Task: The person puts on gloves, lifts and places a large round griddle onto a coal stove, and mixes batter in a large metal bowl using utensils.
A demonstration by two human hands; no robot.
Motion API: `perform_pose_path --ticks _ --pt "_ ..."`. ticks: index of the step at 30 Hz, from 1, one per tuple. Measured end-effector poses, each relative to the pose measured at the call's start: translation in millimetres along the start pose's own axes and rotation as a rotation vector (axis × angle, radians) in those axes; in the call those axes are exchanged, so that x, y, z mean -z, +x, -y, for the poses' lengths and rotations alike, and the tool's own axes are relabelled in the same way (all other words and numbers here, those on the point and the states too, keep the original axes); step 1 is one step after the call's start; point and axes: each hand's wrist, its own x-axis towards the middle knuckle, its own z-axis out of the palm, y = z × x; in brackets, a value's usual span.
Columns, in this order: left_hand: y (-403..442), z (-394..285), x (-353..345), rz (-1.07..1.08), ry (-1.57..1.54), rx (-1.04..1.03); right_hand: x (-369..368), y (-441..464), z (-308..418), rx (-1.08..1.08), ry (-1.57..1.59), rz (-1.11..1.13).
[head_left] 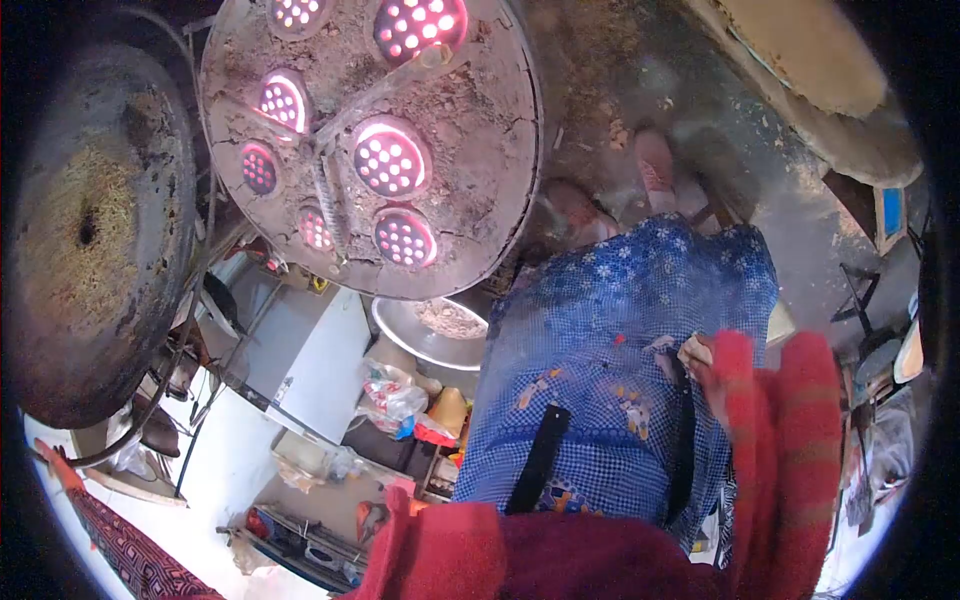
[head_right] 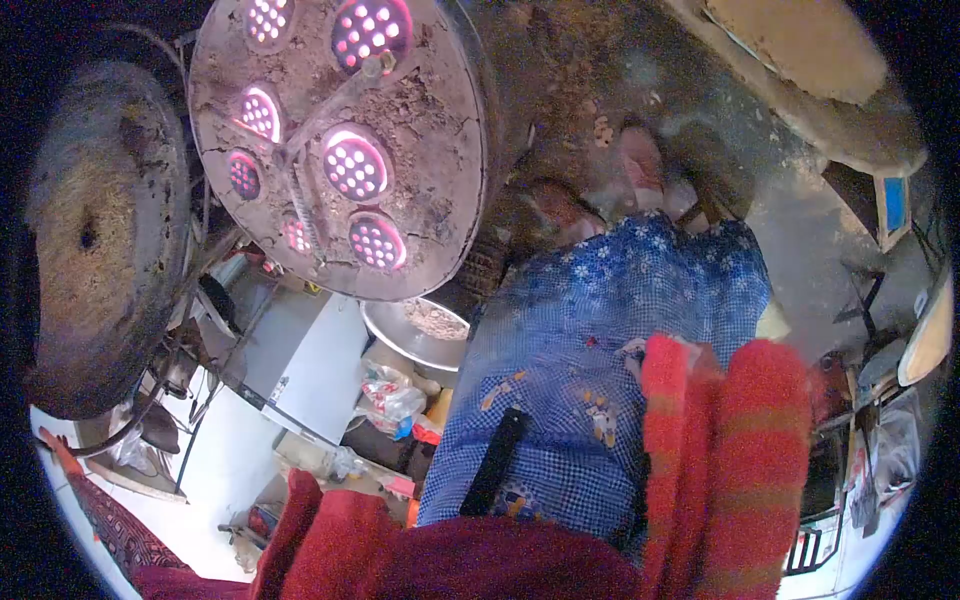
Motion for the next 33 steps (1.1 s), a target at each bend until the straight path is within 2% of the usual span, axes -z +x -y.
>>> perform_pose_path --ticks 2,5,7,8,12,15,19,22,24,28,31,33 --pt "-47 -29 -26 -0.020 0.265 -0.121 3 13 6 0.007 0.014 0.019" --pt "-69 -50 -30 0.005 0.298 -0.105 14 50 34 0.103 0.026 -0.008" --pt "-53 -40 -12 0.089 0.279 -0.024 19 81 80 0.267 0.005 -0.130" --pt "-37 -24 2 0.127 0.319 -0.156 22 99 105 0.354 -0.013 -0.201" --pt "-54 -45 -9 0.019 0.279 -0.009 19 175 190 0.779 0.013 -0.461" --pt "-102 -76 -44 -0.036 0.277 0.000 5 221 240 0.949 0.055 -0.593" --pt "-107 -78 -44 -0.019 0.286 -0.008 -7 251 293 1.190 0.120 -0.721" --pt "-101 -75 -36 -0.027 0.292 -0.018 -24 264 302 1.091 -0.019 -0.574" --pt "-100 -73 -32 -0.027 0.296 -0.022 -36 273 304 1.035 -0.064 -0.554" --pt "-96 -64 -25 -0.028 0.304 -0.024 -38 279 311 1.002 -0.220 -0.534" --pt "-90 -62 -21 -0.025 0.313 -0.028 -37 285 318 0.948 -0.219 -0.515" --pt "-86 -59 -18 -0.023 0.315 -0.034 -38 289 319 1.010 -0.171 -0.586"
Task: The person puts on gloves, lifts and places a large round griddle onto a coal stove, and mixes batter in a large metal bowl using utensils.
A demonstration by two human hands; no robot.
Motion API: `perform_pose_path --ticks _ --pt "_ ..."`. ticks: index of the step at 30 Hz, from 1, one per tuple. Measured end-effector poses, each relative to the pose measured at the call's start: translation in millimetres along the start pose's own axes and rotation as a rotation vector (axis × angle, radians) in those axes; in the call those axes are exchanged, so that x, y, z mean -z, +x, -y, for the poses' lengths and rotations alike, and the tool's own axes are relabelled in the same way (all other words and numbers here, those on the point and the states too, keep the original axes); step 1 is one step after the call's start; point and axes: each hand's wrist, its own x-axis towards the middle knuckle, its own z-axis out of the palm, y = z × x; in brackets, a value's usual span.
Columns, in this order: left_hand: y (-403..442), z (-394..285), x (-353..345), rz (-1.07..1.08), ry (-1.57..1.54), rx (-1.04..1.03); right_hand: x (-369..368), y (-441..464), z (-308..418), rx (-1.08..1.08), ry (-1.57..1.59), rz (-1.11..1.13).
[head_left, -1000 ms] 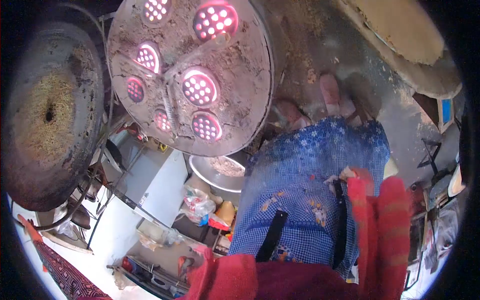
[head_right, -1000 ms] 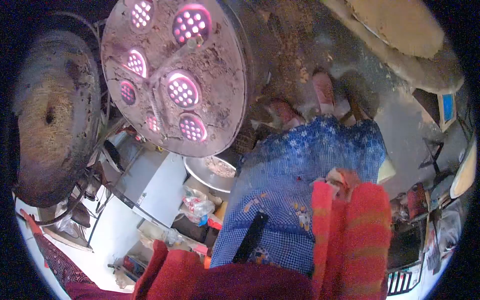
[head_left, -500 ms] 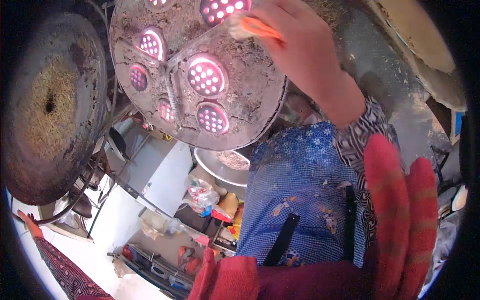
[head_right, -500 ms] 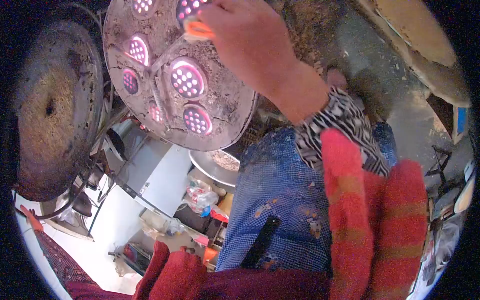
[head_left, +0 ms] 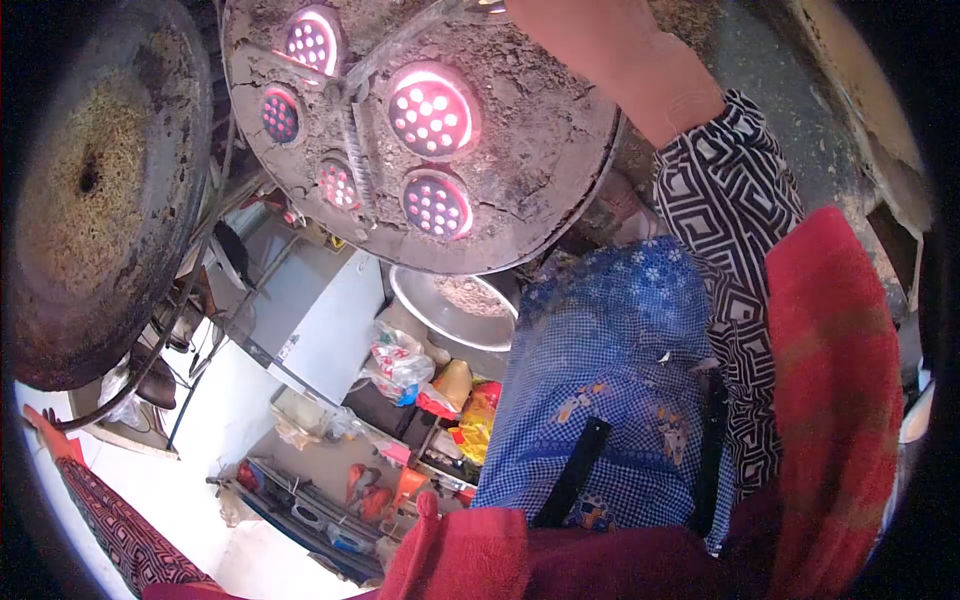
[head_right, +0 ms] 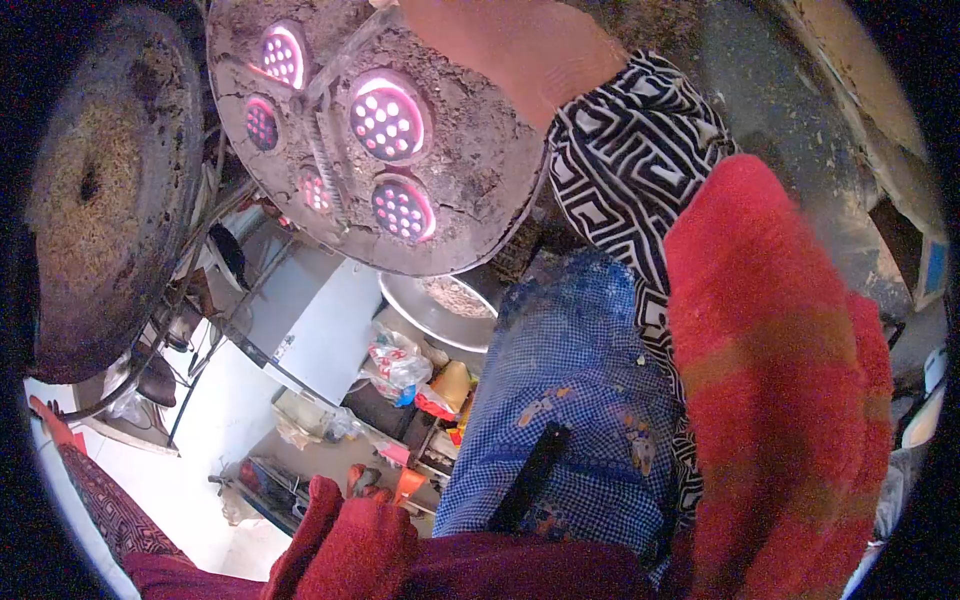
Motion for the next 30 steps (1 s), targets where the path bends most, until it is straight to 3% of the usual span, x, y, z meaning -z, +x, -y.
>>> perform_pose_path --ticks 4,10,12,14,15,18,19,21,23,26,30 --pt "7 2 6 -0.009 -0.006 -0.017 5 10 3 -0.042 -0.022 0.066" --pt "19 10 7 -0.021 -0.022 -0.050 19 3 12 -0.025 0.005 -0.142" --pt "26 15 5 -0.030 -0.021 -0.097 47 -20 38 -0.144 0.122 -0.039" --pt "27 21 4 -0.036 -0.043 -0.084 78 -54 54 -0.270 0.501 -0.051" --pt "25 25 0 -0.037 -0.051 -0.083 89 -74 72 -0.586 0.879 0.004" --pt "9 35 -18 -0.051 -0.075 -0.101 116 -159 81 -1.206 1.509 0.534" --pt "0 36 -25 -0.061 -0.093 -0.110 131 -179 89 -1.317 1.550 0.685" --pt "-16 32 -36 -0.089 -0.129 -0.131 168 -188 110 -1.086 1.239 0.850" --pt "-33 20 -45 -0.124 -0.178 -0.152 185 -218 94 -1.482 1.645 0.822" --pt "-48 -13 -61 -0.189 -0.263 -0.170 199 -149 106 -0.981 0.791 0.832" --pt "-44 -33 -72 -0.286 -0.376 -0.182 201 -41 135 -0.965 1.183 0.603"
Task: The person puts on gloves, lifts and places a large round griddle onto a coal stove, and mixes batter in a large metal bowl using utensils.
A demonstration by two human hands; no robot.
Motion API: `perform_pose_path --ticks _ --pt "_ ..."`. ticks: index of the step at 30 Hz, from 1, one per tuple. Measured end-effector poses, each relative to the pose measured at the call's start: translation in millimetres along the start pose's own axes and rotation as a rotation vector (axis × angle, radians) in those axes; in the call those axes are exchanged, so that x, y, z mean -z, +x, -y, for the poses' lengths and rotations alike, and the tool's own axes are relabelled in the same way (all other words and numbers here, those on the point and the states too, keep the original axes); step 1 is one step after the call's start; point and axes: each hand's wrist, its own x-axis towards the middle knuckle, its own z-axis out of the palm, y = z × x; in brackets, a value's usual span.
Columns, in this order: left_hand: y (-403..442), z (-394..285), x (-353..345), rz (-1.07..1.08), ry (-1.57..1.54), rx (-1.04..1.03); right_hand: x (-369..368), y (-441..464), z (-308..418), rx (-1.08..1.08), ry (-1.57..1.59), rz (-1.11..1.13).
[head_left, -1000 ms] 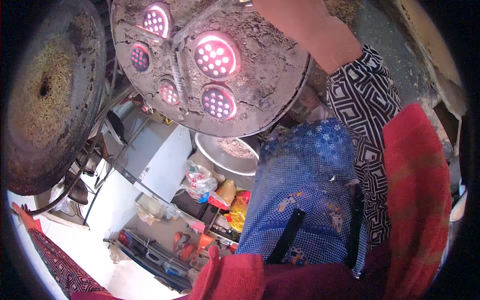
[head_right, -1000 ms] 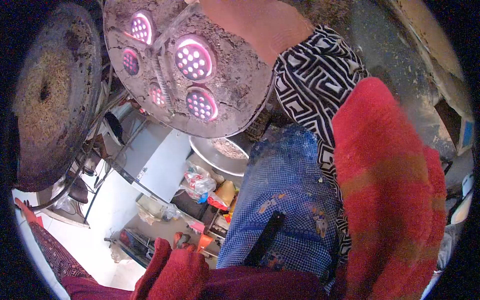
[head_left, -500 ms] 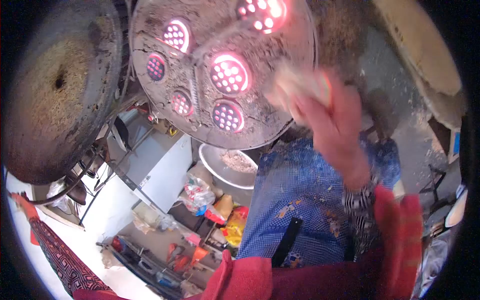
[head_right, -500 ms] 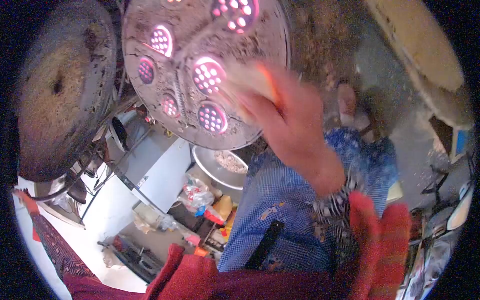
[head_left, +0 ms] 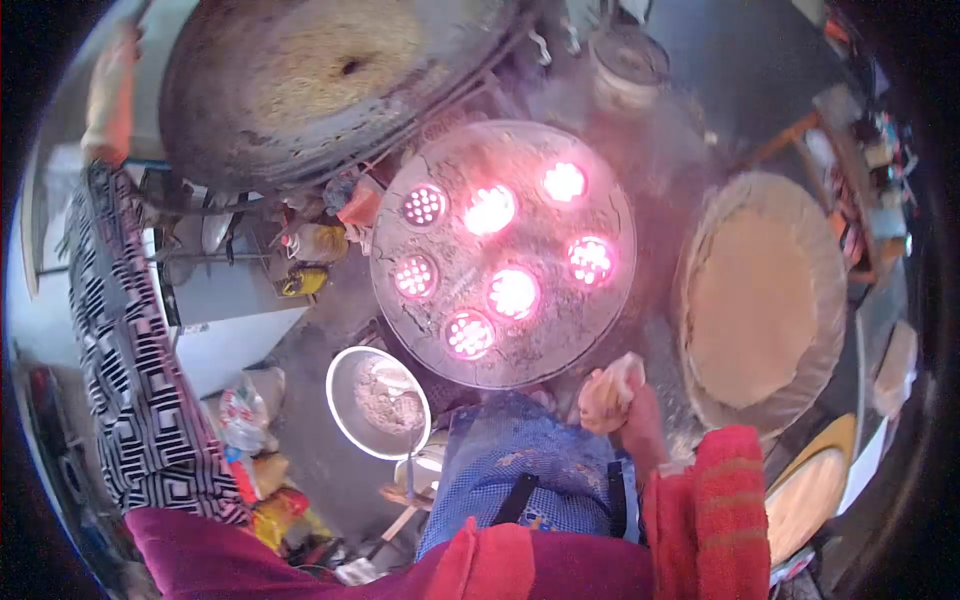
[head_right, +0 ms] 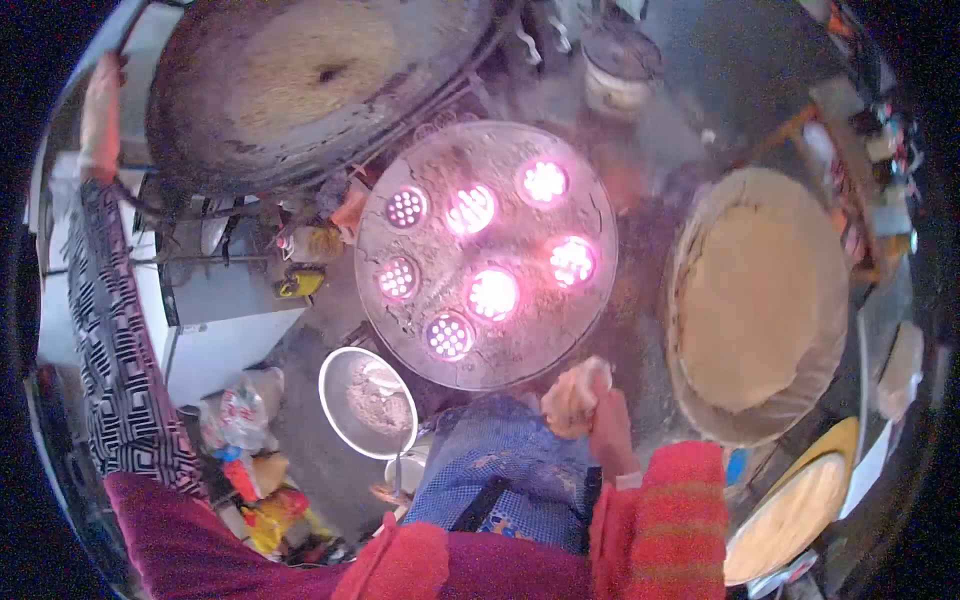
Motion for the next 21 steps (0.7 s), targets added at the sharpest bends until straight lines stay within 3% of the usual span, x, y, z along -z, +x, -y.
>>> perform_pose_path --ticks 2,4,5,8,9,11,14,15,16,17,19,20,21 --pt "3 33 -8 -0.080 -0.102 -0.114 -10 26 14 -0.085 0.238 0.103" --pt "-3 12 -10 -0.069 -0.099 0.030 -70 40 60 -0.180 0.413 0.279" --pt "-7 9 -10 -0.077 0.133 0.004 -90 52 73 -0.184 0.551 0.548" --pt "-19 -19 -4 -0.252 0.276 -0.013 -163 83 119 0.014 0.566 0.240" --pt "-18 -20 -4 -0.258 0.268 0.003 -178 107 136 0.053 0.672 0.355" --pt "-14 -29 -1 -0.229 0.266 0.051 -233 125 196 0.106 0.502 0.719" --pt "-19 -52 11 -0.161 0.322 0.130 -312 158 270 0.338 0.480 0.692" --pt "-18 -39 2 -0.269 0.302 0.035 -342 159 298 0.390 0.446 0.649" --pt "-21 -29 -9 -0.356 0.280 -0.049 -358 175 319 0.527 0.420 0.760" --pt "-31 -34 -8 -0.355 0.264 -0.052 -388 171 342 0.481 0.433 0.558" --pt "-44 -46 -7 -0.358 0.352 -0.131 -400 140 356 0.990 -0.513 0.523" --pt "-48 -47 -9 -0.382 0.461 -0.228 -406 125 364 1.269 -0.846 0.427" --pt "-54 -53 -10 -0.386 0.400 -0.152 -413 138 379 1.414 -0.987 0.333"
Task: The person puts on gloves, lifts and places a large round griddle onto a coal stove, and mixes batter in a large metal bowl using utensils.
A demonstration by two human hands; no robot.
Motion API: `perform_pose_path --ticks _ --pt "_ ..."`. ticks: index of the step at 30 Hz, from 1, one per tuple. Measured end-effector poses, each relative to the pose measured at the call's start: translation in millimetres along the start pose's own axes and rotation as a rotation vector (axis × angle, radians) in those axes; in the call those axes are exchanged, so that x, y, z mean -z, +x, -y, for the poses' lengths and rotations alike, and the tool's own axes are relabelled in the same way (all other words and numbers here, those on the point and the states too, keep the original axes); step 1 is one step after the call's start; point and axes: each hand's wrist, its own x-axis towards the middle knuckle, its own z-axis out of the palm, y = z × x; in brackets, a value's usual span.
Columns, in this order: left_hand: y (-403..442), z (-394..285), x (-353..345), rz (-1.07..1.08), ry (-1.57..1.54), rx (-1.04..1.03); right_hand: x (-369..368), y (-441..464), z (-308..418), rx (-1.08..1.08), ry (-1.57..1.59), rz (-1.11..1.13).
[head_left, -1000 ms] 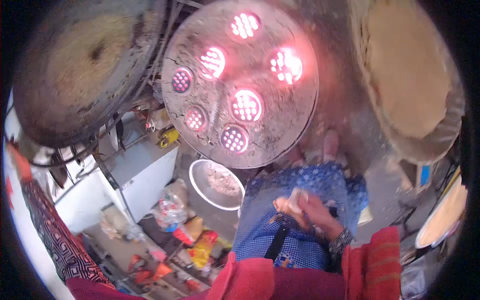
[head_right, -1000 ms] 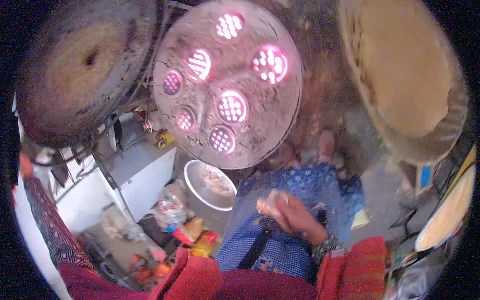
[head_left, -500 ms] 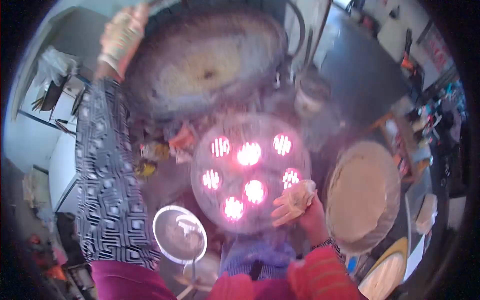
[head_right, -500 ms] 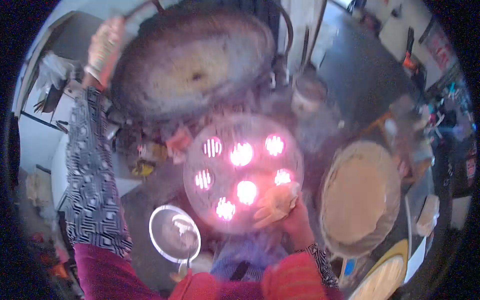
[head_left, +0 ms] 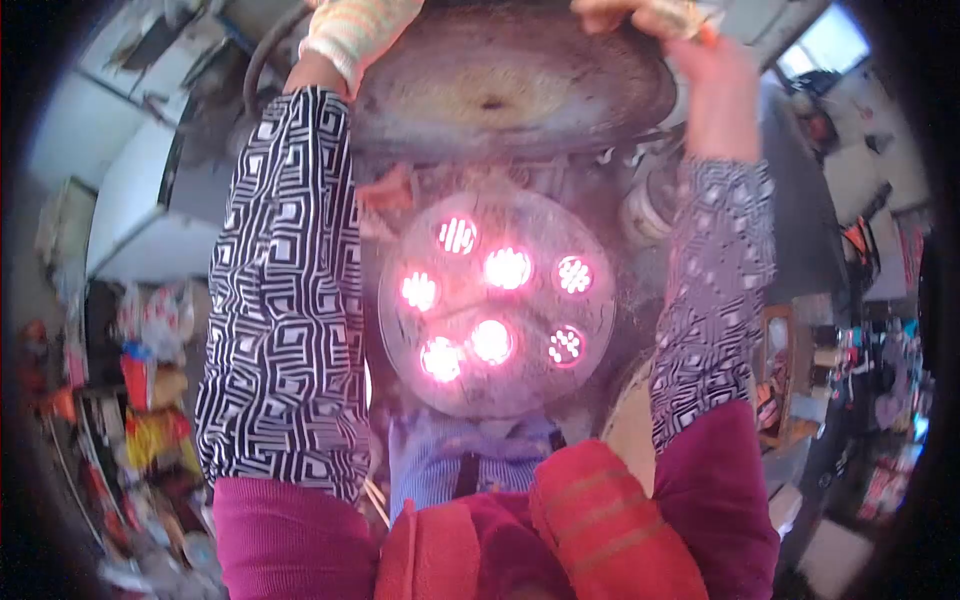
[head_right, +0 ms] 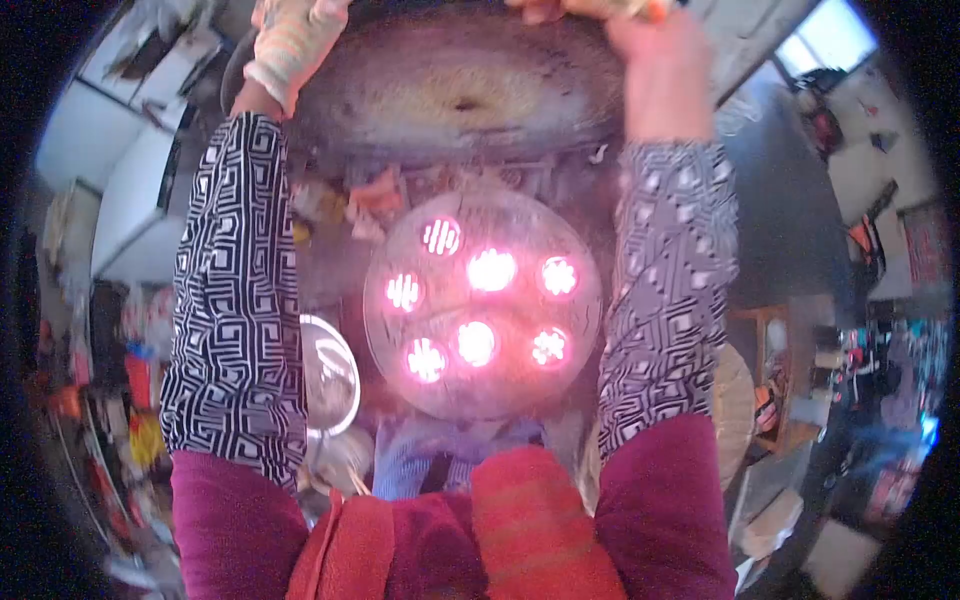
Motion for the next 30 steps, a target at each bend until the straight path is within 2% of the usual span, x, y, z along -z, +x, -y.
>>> perform_pose_path --ticks 2,5,6,7,8,9,10,12,14,17,19,20,22,23,25,26,28,29,30 --pt "-2 -10 3 -0.020 -0.081 0.159 0 22 -39 -0.043 -0.083 0.005" --pt "-23 -7 -1 -0.161 0.066 0.140 1 24 -83 -0.227 0.093 0.013" --pt "-23 -20 14 -0.108 0.146 0.346 3 18 -92 -0.295 0.184 0.014" --pt "-34 -34 28 -0.171 -0.187 0.668 6 10 -100 -0.359 0.278 0.009" --pt "-45 -48 41 -0.346 -0.506 0.979 14 1 -107 -0.411 0.364 -0.004" --pt "-68 -43 44 -0.519 -0.821 1.112 22 -13 -112 -0.459 0.441 -0.021" --pt "-91 -41 52 -0.367 -0.837 1.085 31 -28 -116 -0.504 0.509 -0.038" --pt "-114 -38 65 -0.420 -1.289 1.175 48 -65 -116 -0.590 0.628 -0.070" --pt "-155 -3 97 0.201 -1.147 0.740 65 -108 -112 -0.691 0.720 -0.106" --pt "-187 -49 135 0.402 -0.485 0.797 78 -177 -96 -0.836 0.808 -0.167" --pt "-244 -44 138 0.578 -0.267 1.157 80 -226 -82 -0.942 0.836 -0.210" --pt "-279 -44 146 0.381 -0.809 1.481 77 -252 -74 -0.991 0.834 -0.234" --pt "-356 -66 154 0.004 -1.670 1.878 68 -306 -58 -1.099 0.798 -0.292" --pt "-396 -84 157 -0.139 -1.969 1.998 58 -335 -43 -1.163 0.733 -0.320" --pt "-456 -130 159 -0.326 -1.896 2.162 44 -395 -22 -1.300 0.600 -0.394" --pt "-481 -157 154 -0.136 -1.373 2.154 38 -441 -45 -1.398 0.597 -0.470" --pt "-527 -180 147 -0.065 -0.947 2.293 29 -527 -106 -1.575 0.584 -0.684" --pt "-547 -183 146 -0.151 -1.018 2.529 27 -563 -121 -1.637 0.607 -0.761" --pt "-564 -187 145 -0.180 -0.991 2.576 28 -587 -124 -1.687 0.728 -0.751"
